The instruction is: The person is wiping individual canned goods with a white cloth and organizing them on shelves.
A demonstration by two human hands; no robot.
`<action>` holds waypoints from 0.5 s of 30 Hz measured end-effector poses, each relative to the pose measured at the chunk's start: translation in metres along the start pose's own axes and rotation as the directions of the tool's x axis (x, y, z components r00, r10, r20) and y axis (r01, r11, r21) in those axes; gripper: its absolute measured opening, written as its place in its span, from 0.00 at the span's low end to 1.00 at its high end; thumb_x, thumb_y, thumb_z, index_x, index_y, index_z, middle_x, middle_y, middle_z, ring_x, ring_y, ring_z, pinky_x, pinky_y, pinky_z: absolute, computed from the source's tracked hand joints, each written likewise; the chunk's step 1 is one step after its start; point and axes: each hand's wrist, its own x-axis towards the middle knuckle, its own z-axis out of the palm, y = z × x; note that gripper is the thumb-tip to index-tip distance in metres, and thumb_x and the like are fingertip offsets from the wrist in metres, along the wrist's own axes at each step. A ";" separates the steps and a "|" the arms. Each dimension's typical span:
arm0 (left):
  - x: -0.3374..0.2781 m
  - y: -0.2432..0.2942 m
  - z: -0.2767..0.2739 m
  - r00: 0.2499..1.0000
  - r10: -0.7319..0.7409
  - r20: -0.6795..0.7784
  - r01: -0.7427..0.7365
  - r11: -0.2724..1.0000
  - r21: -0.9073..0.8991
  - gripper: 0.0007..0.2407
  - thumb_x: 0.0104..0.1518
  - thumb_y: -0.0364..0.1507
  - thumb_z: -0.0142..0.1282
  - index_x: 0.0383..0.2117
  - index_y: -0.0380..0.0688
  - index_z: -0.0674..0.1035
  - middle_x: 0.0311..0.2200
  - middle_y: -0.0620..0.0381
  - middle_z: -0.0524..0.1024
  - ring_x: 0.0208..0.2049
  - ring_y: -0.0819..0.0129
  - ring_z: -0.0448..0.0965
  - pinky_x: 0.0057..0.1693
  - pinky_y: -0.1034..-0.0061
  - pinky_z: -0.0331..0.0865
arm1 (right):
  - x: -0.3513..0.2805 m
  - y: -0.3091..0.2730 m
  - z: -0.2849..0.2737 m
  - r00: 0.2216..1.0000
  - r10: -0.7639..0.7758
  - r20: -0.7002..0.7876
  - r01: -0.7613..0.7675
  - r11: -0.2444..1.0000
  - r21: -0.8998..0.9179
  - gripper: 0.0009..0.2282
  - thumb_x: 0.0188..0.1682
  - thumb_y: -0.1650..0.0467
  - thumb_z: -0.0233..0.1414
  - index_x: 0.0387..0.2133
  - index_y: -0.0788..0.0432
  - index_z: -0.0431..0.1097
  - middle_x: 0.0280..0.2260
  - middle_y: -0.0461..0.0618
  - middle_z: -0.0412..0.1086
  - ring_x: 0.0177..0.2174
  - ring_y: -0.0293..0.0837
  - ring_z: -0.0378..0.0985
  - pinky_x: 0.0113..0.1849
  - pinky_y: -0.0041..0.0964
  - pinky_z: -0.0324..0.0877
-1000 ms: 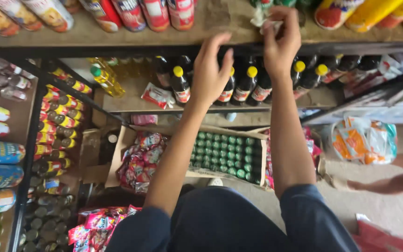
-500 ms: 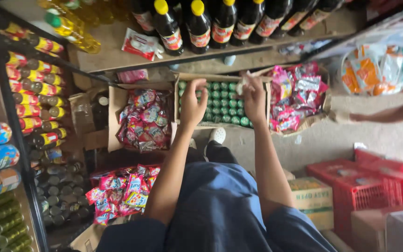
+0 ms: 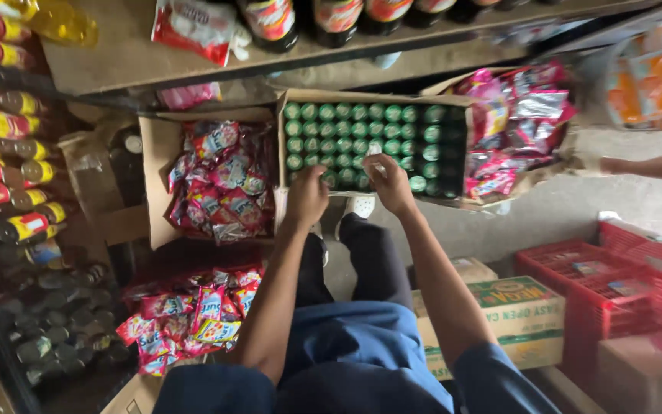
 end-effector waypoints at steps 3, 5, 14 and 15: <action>-0.002 -0.046 0.035 0.989 0.106 0.098 -0.129 0.955 0.267 0.16 0.52 0.29 0.59 0.48 0.52 0.75 0.43 0.57 0.77 0.50 0.56 0.78 0.58 0.54 0.70 | 0.031 0.025 0.051 0.990 -0.016 0.138 0.020 0.999 -0.032 0.14 0.53 0.72 0.47 0.42 0.38 0.78 0.38 0.45 0.75 0.30 0.48 0.84 0.34 0.43 0.79; -0.021 -0.083 0.049 0.985 0.057 0.161 -0.119 0.905 0.409 0.14 0.55 0.39 0.60 0.43 0.50 0.77 0.45 0.53 0.78 0.55 0.57 0.75 0.63 0.53 0.61 | 0.047 0.043 0.090 0.957 -0.174 0.232 0.207 0.970 -0.130 0.13 0.51 0.74 0.50 0.45 0.49 0.77 0.42 0.59 0.75 0.41 0.68 0.79 0.39 0.63 0.73; -0.062 -0.079 -0.009 0.969 -0.004 0.247 -0.086 0.933 0.351 0.17 0.50 0.28 0.62 0.49 0.54 0.80 0.65 0.48 0.65 0.68 0.49 0.61 0.67 0.44 0.53 | 0.099 0.102 0.213 0.837 -0.155 0.525 0.474 0.685 -0.553 0.23 0.42 0.69 0.64 0.52 0.40 0.70 0.56 0.44 0.66 0.61 0.48 0.64 0.54 0.49 0.69; -0.065 -0.086 -0.005 0.969 -0.006 0.246 -0.084 0.932 0.354 0.17 0.50 0.28 0.62 0.49 0.54 0.80 0.65 0.48 0.65 0.68 0.49 0.61 0.67 0.44 0.53 | 0.104 0.129 0.232 0.835 -0.158 0.527 0.477 0.686 -0.550 0.23 0.42 0.69 0.64 0.52 0.40 0.70 0.56 0.44 0.66 0.61 0.48 0.64 0.54 0.49 0.69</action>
